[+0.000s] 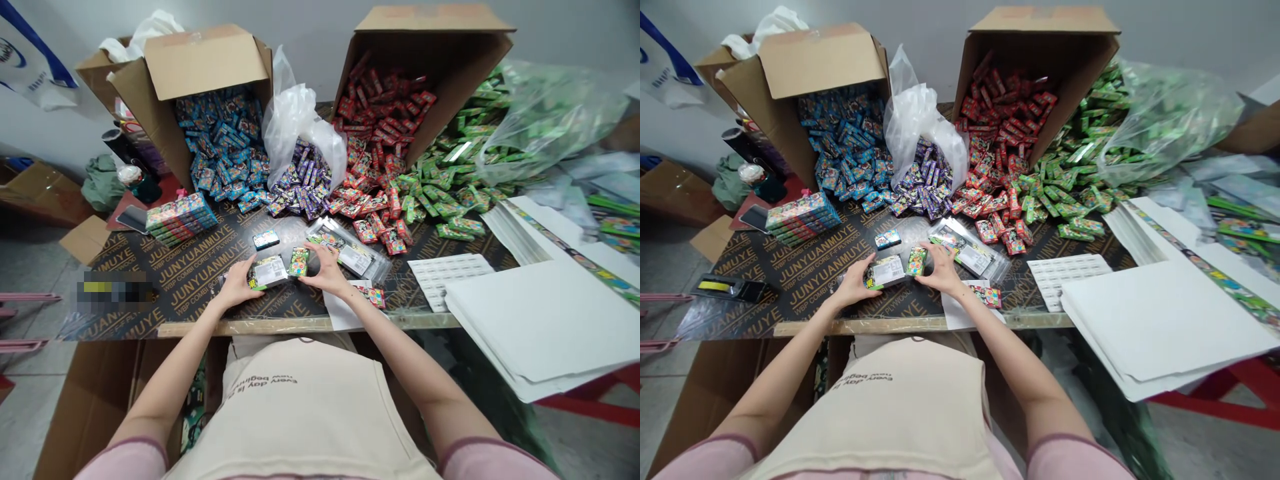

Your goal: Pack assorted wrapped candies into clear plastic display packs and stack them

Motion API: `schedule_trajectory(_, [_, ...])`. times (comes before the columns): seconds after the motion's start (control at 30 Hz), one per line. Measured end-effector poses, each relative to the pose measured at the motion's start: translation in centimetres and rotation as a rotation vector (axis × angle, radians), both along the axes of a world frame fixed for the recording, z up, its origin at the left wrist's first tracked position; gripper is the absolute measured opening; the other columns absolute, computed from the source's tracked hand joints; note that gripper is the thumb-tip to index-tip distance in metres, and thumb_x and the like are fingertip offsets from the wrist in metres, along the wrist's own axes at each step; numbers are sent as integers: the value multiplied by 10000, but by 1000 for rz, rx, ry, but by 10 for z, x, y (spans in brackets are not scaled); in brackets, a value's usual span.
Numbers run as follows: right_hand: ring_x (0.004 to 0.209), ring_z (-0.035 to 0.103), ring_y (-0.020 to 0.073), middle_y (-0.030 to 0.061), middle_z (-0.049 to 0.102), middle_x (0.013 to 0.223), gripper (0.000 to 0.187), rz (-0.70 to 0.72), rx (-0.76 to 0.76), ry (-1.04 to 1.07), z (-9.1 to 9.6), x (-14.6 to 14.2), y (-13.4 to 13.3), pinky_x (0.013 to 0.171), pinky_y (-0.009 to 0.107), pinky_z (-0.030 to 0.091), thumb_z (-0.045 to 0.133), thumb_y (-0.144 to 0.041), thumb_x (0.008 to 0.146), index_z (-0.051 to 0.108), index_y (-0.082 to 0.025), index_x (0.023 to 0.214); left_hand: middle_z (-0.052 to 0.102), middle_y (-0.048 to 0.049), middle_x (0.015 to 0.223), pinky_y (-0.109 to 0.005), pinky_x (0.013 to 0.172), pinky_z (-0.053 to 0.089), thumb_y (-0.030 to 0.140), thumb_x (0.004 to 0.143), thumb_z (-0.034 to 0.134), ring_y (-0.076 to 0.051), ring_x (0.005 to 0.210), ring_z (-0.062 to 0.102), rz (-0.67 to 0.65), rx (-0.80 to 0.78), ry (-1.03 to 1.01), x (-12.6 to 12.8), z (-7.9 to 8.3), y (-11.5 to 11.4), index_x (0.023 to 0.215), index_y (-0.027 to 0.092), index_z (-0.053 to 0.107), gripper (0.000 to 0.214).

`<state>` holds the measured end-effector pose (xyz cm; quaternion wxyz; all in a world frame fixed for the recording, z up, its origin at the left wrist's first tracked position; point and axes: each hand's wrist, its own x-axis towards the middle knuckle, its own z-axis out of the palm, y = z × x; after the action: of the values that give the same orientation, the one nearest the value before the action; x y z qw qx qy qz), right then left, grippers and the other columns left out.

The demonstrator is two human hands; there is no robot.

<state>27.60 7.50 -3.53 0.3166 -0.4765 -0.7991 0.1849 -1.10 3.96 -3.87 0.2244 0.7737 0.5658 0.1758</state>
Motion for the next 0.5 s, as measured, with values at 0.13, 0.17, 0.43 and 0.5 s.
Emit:
schedule_trajectory(0.13, [1228, 509, 339, 124, 577, 1293, 809, -8, -36, 109, 6, 3, -3, 1101, 566, 189, 785, -403, 598, 453, -232, 1316, 509, -139, 1346, -464, 1052, 347, 382, 584, 814, -318, 1223, 487, -33, -20, -86, -5, 4, 2, 1475, 218, 281, 1051])
schedule_trajectory(0.17, [1239, 504, 339, 123, 581, 1289, 844, 34, -70, 134, 8, 4, -3, 1104, 569, 191, 809, -404, 577, 450, -234, 1322, 512, -141, 1338, -464, 1050, 349, 379, 581, 816, -318, 1220, 487, -43, -22, -93, -5, 6, 2, 1476, 214, 279, 1057])
schedule_trajectory(0.43, [1335, 447, 310, 129, 538, 1370, 976, 263, -415, 458, 21, 3, 0, 1129, 516, 263, 874, -435, 534, 422, -268, 1383, 524, -104, 1203, -467, 1021, 372, 326, 546, 826, -310, 1139, 493, -16, 12, -86, 17, 23, 1, 1445, 221, 356, 1020])
schedule_trajectory(0.5, [1335, 453, 280, 114, 529, 1384, 923, 146, -469, 663, 25, -8, 0, 1113, 486, 309, 830, -475, 601, 393, -302, 1394, 500, -99, 1173, -452, 1021, 379, 371, 525, 845, -303, 1128, 488, 137, 75, -159, 29, 26, 3, 1429, 208, 386, 1027])
